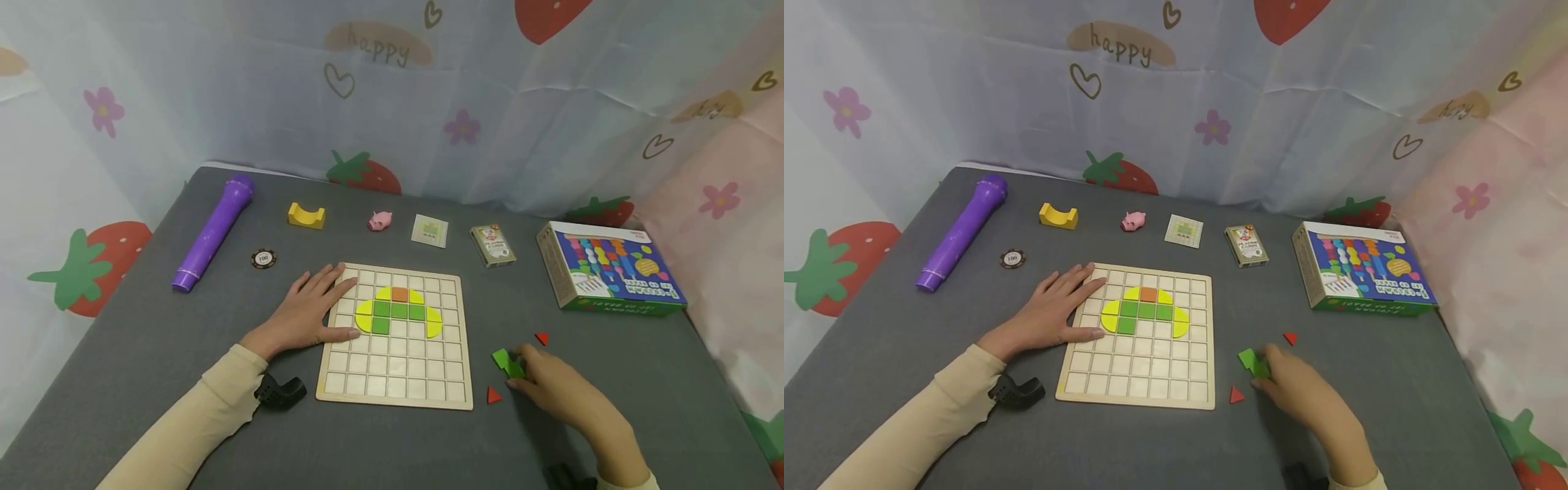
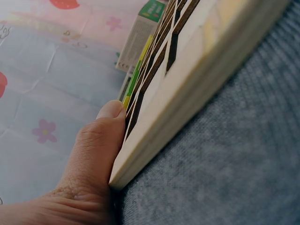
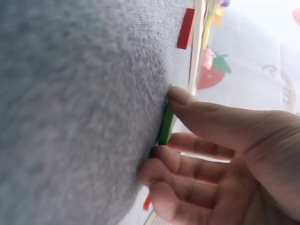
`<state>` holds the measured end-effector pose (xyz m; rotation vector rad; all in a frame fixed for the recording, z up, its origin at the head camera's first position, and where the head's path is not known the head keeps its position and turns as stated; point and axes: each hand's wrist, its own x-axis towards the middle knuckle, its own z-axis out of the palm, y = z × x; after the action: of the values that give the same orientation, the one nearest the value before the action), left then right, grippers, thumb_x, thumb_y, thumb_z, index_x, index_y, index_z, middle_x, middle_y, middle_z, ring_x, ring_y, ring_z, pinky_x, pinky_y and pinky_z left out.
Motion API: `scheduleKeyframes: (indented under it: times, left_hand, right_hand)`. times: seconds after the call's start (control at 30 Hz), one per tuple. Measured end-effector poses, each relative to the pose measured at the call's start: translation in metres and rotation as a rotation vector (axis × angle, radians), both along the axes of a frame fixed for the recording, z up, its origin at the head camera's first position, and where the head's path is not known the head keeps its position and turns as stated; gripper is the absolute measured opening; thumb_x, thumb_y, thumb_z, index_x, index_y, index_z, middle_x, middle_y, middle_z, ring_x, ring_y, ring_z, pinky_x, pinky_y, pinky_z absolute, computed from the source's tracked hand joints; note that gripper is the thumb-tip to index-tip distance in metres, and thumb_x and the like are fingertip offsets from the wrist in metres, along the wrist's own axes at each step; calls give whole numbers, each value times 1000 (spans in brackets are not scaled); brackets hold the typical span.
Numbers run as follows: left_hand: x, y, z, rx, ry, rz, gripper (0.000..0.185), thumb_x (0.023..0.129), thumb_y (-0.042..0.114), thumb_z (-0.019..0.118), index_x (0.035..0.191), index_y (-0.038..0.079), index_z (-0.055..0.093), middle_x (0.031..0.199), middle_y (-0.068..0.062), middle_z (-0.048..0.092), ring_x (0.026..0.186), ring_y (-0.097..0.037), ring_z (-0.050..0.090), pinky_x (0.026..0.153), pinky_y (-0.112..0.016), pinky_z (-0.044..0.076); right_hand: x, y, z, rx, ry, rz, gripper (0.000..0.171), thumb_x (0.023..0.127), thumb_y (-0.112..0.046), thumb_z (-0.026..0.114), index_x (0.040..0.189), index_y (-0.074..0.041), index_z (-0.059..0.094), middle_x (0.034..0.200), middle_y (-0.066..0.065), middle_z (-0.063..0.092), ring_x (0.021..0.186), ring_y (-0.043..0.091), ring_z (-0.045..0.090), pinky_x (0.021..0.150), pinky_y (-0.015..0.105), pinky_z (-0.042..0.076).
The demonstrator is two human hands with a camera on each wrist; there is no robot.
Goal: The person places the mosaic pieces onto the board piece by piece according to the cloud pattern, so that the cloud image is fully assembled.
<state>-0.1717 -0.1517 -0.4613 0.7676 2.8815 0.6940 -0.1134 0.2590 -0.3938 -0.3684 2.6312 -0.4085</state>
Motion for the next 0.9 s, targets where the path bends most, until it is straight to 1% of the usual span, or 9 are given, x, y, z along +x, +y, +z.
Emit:
scheduleKeyframes:
  times: [0.07, 0.17, 0.33, 0.47, 0.57, 0.7, 0.8, 0.9]
  left_hand:
    - [0, 0, -1, -3, 1, 0, 91, 83, 63, 62, 154, 20, 24, 161, -10, 11, 148, -30, 9, 116, -56, 6]
    - [-1, -1, -3, -7, 0, -1, 92, 83, 63, 61, 154, 20, 23, 161, -9, 11, 148, -30, 8, 116, -56, 5]
    - [-1, -1, -3, -3, -3, 1, 92, 82, 64, 61, 154, 21, 23, 161, -9, 11, 148, -29, 8, 116, -55, 5]
    - [-1, -1, -2, -7, 1, 3, 92, 82, 64, 61, 154, 20, 24, 161, -9, 11, 148, -30, 9, 116, -56, 5]
    - [-2, -1, -1, -8, -4, 4, 92, 82, 64, 61, 154, 20, 24, 161, -9, 11, 148, -30, 8, 116, -55, 5]
    - [-1, -1, -1, -6, -8, 4, 92, 82, 64, 62, 154, 20, 24, 161, -9, 11, 148, -30, 8, 116, -55, 5]
    - [-1, -1, -2, -6, -4, 4, 92, 82, 63, 62, 154, 20, 24, 161, -9, 12, 148, -30, 9, 116, -55, 5]
    - [-2, 0, -3, 0, 4, 2, 91, 83, 63, 61, 154, 19, 25, 161, -10, 13, 148, -30, 9, 116, -56, 6]
  right_hand:
    - [-4, -5, -1, 17, 21, 7, 47, 90, -23, 68, 127, 0, 50, 84, 0, 52, 72, 13, 47, 62, 31, 40]
    - [-9, -11, -4, 35, 76, 46, 42, 91, -22, 67, 125, -1, 52, 89, 1, 54, 76, 13, 47, 64, 32, 41]
    - [-14, -17, -5, 24, 181, 127, 29, 90, -17, 68, 114, -4, 57, 99, 3, 56, 81, 13, 49, 68, 33, 45]
    - [-16, -19, -3, 18, 201, 156, 22, 90, -14, 67, 107, -5, 57, 97, 4, 55, 80, 13, 48, 67, 32, 45]
    - [-17, -18, 2, 38, 203, 155, 20, 90, -12, 67, 106, -5, 57, 98, 5, 55, 78, 12, 48, 66, 32, 46]
    - [-20, -22, 10, 56, 251, 174, 20, 90, -11, 67, 107, -4, 59, 97, 5, 54, 77, 12, 51, 66, 32, 48]
    - [-23, -32, 16, 53, 286, 216, 22, 90, -12, 68, 109, -4, 60, 100, 6, 54, 79, 12, 55, 67, 32, 50]
    - [-26, -48, 19, 39, 293, 270, 25, 90, -13, 68, 111, -4, 59, 104, 6, 56, 82, 13, 58, 68, 30, 51]
